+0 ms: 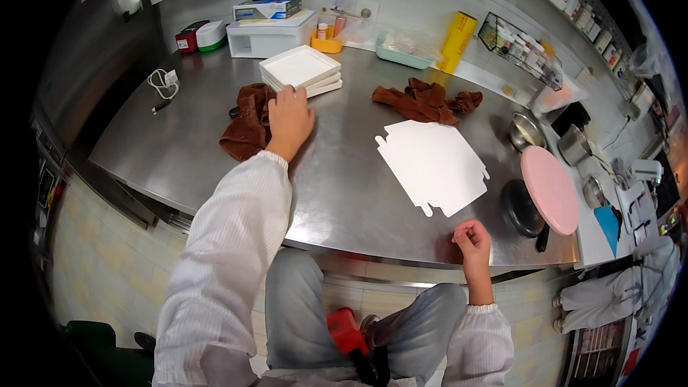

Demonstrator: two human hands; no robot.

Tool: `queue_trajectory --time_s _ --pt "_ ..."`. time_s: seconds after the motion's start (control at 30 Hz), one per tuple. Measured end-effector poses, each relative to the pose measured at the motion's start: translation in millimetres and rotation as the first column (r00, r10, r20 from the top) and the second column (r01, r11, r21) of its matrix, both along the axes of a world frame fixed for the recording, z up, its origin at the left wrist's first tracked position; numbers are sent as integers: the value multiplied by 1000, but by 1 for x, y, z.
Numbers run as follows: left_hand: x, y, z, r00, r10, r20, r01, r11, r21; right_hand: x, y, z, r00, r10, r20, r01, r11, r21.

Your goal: The person assembles white styrofoam food trays by folding and snapping the side walls into place. They handle each tray one at a time, folding the flaps and pressing the edges to lock them, then stacking the completed trays on the metal countertop.

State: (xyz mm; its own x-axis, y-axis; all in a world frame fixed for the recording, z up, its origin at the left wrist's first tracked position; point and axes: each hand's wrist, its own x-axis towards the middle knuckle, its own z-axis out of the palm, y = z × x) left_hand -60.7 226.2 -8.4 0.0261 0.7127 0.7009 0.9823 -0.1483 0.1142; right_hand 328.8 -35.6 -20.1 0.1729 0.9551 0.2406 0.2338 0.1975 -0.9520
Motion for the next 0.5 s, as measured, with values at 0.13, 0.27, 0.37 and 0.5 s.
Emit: queue_trajectory --time_s 0.13,0.27,0.37,0.5 --pt "-36 -37 -26 995 95 18 -92 984 -152 -9 12 -10 998 -60 11 60 998 9" --pt "-71 -48 -27 967 253 15 -248 957 -148 -7 25 -22 926 -249 283 241 968 66" --pt "-66 -56 -27 976 218 -21 -218 975 -34 -26 31 -19 715 -400 574 255 913 319" --pt "-20 -80 -22 978 -191 -88 198 977 82 -44 37 -15 582 -340 738 133 936 326"
